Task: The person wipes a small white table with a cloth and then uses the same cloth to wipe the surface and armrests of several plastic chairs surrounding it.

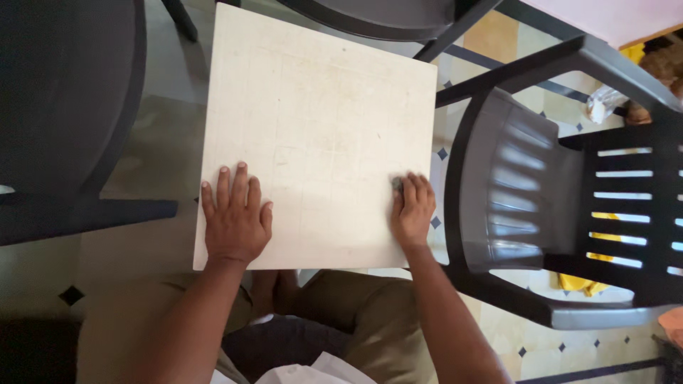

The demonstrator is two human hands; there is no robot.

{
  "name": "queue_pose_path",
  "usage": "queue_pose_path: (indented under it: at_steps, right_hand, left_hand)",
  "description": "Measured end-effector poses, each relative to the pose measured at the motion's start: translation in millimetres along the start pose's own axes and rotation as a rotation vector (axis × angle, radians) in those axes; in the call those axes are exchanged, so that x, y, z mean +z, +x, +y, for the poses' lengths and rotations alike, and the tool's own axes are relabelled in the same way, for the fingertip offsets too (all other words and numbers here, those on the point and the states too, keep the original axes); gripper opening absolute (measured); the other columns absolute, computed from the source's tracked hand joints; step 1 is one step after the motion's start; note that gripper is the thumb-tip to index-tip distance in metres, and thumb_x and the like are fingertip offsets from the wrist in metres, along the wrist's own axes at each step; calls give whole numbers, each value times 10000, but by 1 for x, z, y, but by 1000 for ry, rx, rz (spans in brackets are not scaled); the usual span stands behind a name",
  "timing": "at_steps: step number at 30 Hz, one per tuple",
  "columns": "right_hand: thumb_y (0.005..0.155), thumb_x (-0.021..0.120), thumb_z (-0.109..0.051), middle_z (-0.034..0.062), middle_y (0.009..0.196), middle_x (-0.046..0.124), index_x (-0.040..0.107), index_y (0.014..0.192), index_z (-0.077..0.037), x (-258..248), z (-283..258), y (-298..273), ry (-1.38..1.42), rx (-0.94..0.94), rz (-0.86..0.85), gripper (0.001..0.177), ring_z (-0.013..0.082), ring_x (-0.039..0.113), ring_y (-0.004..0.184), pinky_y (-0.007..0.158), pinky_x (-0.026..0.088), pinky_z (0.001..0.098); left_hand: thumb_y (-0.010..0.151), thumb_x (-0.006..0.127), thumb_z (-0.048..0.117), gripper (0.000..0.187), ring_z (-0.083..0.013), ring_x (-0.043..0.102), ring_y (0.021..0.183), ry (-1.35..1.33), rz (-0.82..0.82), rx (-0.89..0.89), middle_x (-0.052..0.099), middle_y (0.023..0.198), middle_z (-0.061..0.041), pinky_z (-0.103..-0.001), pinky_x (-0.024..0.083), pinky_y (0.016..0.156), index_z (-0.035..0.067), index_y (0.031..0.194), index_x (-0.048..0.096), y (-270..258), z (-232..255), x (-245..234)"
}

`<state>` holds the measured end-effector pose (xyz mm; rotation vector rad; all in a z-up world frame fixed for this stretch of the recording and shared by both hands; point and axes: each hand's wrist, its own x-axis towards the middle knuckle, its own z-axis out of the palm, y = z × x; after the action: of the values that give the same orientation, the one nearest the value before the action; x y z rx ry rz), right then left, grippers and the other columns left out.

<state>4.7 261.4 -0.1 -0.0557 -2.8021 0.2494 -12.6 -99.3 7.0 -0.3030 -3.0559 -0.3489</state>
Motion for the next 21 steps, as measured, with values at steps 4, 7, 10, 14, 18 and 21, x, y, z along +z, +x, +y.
queue_pose_path:
  at_steps: [4, 7, 10, 14, 18, 21]
  right_hand:
    - [995, 621, -117, 192, 1402, 590, 629, 1325, 17, 20, 9, 47, 44, -15, 22, 356, 422, 482, 1362, 1145, 361, 540]
    - [984, 626, -110, 188, 1410, 597, 636, 1308, 10, 28, 10, 72, 29, -60, 52, 345, 422, 486, 1366, 1147, 363, 542]
    - [989, 630, -109, 186, 1410, 600, 642, 1297, 2, 29, 9, 75, 41, -47, 44, 327, 420, 486, 1370, 1150, 365, 540]
    - [967, 646, -103, 183, 1392, 611, 650, 1290, -12, 31, 11, 78, 63, 18, 79, 336, 418, 492, 1357, 1141, 371, 521]
    - [966, 662, -84, 173, 1376, 624, 644, 1293, -19, 40, 9, 87, 51, 136, 147, 333, 411, 501, 1363, 1140, 379, 507]
    - [932, 685, -135, 162, 1300, 628, 646, 1275, -48, 59, -19, 109, 30, 556, 91, 356, 383, 543, 1275, 1105, 411, 488]
  left_hand:
    - [1006, 509, 411, 544, -354, 247, 1540, -28, -24, -4, 340, 1632, -144, -607, 155, 1248, 74, 1432, 532, 0, 0, 0]
    - [1001, 516, 410, 540, -353, 249, 1539, -40, -15, -5, 345, 1630, -145, -608, 154, 1246, 71, 1420, 541, 1, 0, 0]
    - [1011, 525, 404, 525, -351, 260, 1541, -40, 6, -4, 358, 1636, -138, -607, 158, 1253, 69, 1415, 552, -3, 0, 2]
    - [995, 547, 397, 530, -357, 273, 1535, -42, 49, 12, 373, 1633, -141, -607, 161, 1248, 65, 1408, 563, 3, 1, -2]
    - [977, 563, 393, 525, -351, 278, 1531, -43, 58, 7, 383, 1623, -141, -601, 163, 1245, 72, 1392, 572, 0, 0, -1]
    - [994, 555, 392, 516, -342, 280, 1538, -54, 80, 4, 384, 1630, -130, -591, 167, 1255, 71, 1398, 570, -1, 0, 1]
